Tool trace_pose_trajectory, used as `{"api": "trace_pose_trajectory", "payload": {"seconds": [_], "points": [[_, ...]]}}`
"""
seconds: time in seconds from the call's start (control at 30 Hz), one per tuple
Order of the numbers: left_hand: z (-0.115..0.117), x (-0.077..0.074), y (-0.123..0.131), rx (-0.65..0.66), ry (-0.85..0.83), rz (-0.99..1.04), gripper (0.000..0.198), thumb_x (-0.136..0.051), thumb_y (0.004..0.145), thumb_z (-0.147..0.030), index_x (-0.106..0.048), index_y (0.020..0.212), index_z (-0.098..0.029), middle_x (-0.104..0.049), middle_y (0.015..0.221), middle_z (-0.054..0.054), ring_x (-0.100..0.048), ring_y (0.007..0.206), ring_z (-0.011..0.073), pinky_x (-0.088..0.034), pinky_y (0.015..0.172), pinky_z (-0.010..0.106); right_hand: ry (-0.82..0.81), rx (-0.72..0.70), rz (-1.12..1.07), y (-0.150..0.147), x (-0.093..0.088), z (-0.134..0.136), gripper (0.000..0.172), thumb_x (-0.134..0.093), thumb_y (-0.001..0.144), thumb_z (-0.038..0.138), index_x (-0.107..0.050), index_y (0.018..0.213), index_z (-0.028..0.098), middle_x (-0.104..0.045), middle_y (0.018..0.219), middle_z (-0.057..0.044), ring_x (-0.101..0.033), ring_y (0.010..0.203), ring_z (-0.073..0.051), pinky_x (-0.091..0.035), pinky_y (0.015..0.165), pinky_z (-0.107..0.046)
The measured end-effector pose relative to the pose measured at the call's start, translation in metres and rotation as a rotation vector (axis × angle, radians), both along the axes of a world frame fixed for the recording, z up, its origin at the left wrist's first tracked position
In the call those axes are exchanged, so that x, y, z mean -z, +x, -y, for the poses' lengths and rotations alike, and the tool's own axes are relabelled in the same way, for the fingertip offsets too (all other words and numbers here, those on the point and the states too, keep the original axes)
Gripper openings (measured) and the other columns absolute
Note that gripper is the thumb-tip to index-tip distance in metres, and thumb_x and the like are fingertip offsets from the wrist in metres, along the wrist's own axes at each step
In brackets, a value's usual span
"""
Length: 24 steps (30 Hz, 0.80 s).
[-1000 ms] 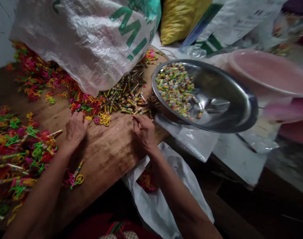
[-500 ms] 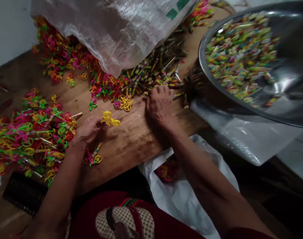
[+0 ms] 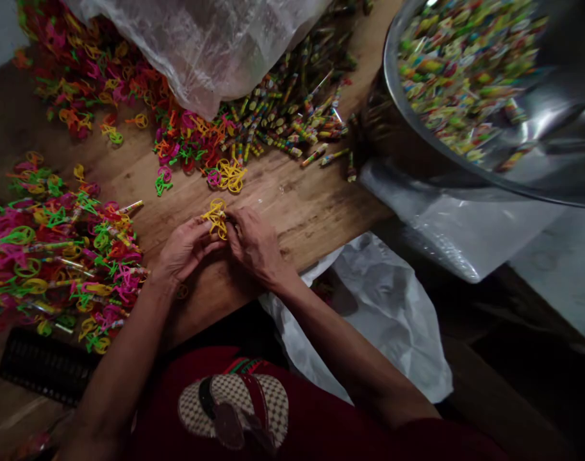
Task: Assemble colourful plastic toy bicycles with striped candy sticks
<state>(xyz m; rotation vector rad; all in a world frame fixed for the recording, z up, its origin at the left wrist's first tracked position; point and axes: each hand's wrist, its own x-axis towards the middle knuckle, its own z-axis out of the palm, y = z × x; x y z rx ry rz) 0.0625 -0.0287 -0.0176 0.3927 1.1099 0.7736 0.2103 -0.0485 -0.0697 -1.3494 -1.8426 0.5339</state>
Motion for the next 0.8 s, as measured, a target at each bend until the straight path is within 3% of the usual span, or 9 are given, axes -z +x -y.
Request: {"api": "trace_pose_trajectory", "payload": {"seconds": [0.1, 0.23, 0.37, 0.57, 0.8], "points": [[0.004, 0.002, -0.001, -0.032, -0.009, -0.009, 0.010, -0.065, 0.082, -0.006, -0.067, 0.089, -0.012, -0.073, 0.081, 0.002, -0.068, 0.066, 0.0091, -0.057, 0.064, 0.019, 0.030, -0.059, -0.095, 0.000, -0.006, 0.001, 0.025, -0.046, 0.098, 0.021, -0.064, 0.115, 0.020, -0.069, 0.100, -0.011, -0.065, 0.091, -0.023, -0.054, 0.083, -0.036], [0.005, 0.002, -0.005, -0.016, -0.019, -0.033, 0.010, -0.069, 0.082, -0.010, -0.069, 0.091, -0.013, -0.074, 0.081, 0.002, -0.068, 0.065, 0.0094, -0.057, 0.062, 0.018, -0.009, -0.063, -0.277, 0.008, -0.018, 0.006, 0.026, -0.046, 0.099, 0.022, -0.066, 0.115, 0.024, -0.071, 0.102, -0.007, -0.067, 0.094, -0.019, -0.055, 0.086, -0.035], [0.008, 0.001, -0.008, 0.035, -0.023, -0.037, 0.006, -0.072, 0.081, -0.013, -0.070, 0.086, -0.012, -0.073, 0.078, 0.003, -0.069, 0.065, 0.0112, -0.059, 0.063, 0.021, -0.099, -0.015, -0.373, 0.022, -0.018, 0.010, 0.023, -0.050, 0.099, 0.029, -0.071, 0.105, 0.023, -0.073, 0.095, -0.005, -0.068, 0.089, -0.018, -0.055, 0.082, -0.032], [0.012, -0.004, -0.007, 0.053, -0.023, -0.064, 0.003, -0.071, 0.079, -0.013, -0.073, 0.081, -0.011, -0.073, 0.074, 0.003, -0.066, 0.061, 0.0098, -0.055, 0.058, 0.018, -0.151, -0.116, -0.498, 0.026, -0.019, 0.010, 0.015, -0.061, 0.094, 0.031, -0.074, 0.095, 0.023, -0.075, 0.093, -0.003, -0.070, 0.090, -0.017, -0.057, 0.084, -0.032], [0.014, -0.008, -0.008, 0.048, -0.058, -0.052, 0.007, -0.067, 0.081, -0.013, -0.073, 0.081, -0.011, -0.074, 0.076, 0.005, -0.067, 0.065, 0.0122, -0.056, 0.061, 0.020, -0.242, -0.083, -0.722, 0.017, -0.012, 0.019, 0.020, -0.067, 0.090, 0.039, -0.074, 0.097, 0.022, -0.073, 0.096, -0.003, -0.065, 0.066, -0.011, -0.057, 0.064, -0.028]]}}
